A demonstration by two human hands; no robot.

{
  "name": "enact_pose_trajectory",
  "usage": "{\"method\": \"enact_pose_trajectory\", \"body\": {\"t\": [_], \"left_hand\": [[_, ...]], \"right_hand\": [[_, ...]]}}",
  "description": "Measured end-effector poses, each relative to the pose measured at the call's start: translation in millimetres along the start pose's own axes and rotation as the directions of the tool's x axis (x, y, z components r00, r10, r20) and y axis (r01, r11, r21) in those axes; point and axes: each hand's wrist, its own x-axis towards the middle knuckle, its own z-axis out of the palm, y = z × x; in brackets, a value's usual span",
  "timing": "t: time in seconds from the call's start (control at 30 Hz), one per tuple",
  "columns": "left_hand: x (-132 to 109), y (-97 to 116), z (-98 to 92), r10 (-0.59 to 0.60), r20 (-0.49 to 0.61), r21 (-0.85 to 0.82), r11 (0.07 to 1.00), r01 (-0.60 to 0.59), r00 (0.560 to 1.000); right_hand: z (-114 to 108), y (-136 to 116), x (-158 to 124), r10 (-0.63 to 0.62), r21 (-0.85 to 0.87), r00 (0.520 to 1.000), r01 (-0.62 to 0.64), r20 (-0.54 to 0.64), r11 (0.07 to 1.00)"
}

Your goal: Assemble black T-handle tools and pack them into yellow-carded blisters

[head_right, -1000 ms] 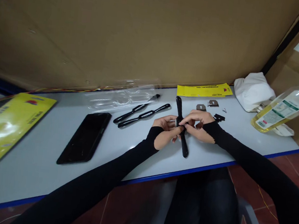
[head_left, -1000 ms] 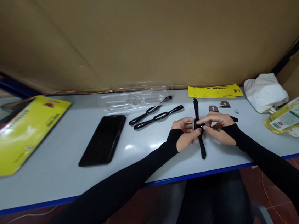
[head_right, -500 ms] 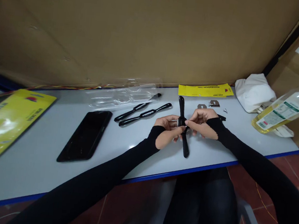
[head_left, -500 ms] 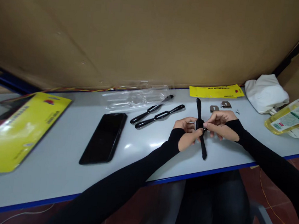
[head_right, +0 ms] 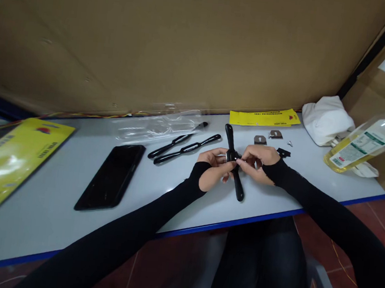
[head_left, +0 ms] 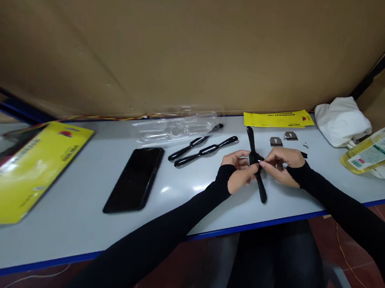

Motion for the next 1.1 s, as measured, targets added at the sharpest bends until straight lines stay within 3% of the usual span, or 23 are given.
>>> {"method": "enact_pose_trajectory", "body": {"t": [0.2,0.47,0.63,0.8,1.1], "left_hand": [[0,-3,0.5,-0.003,0.001,0.017,1.000,0.003,1.000],[0,-6,0.6,-0.002,-0.003,0.071,0.997,0.002,1.000],[-2,-5,0.7,0.008,0.020,0.078,0.997,-0.010,1.000],[-3,-2,-0.6,0.022,0.042,0.092,0.995,-0.026,0.999],[-5,-2,-2.0,0.046,0.121,0.134,0.989,-0.062,0.992]], "right_hand": [[-10,-9,-1,0.020,-0.045,0.994,-0.016,0.103,0.999],[-15,-3,3,0.107,0.075,0.976,-0.123,0.192,0.990],[-15,-3,4,0.170,0.139,0.972,-0.193,0.162,0.971],[-17,0,6,0.141,0.199,0.975,-0.175,0.171,0.964],[-10,-6,5,0.330,0.341,0.923,-0.380,0.197,0.860]]}}
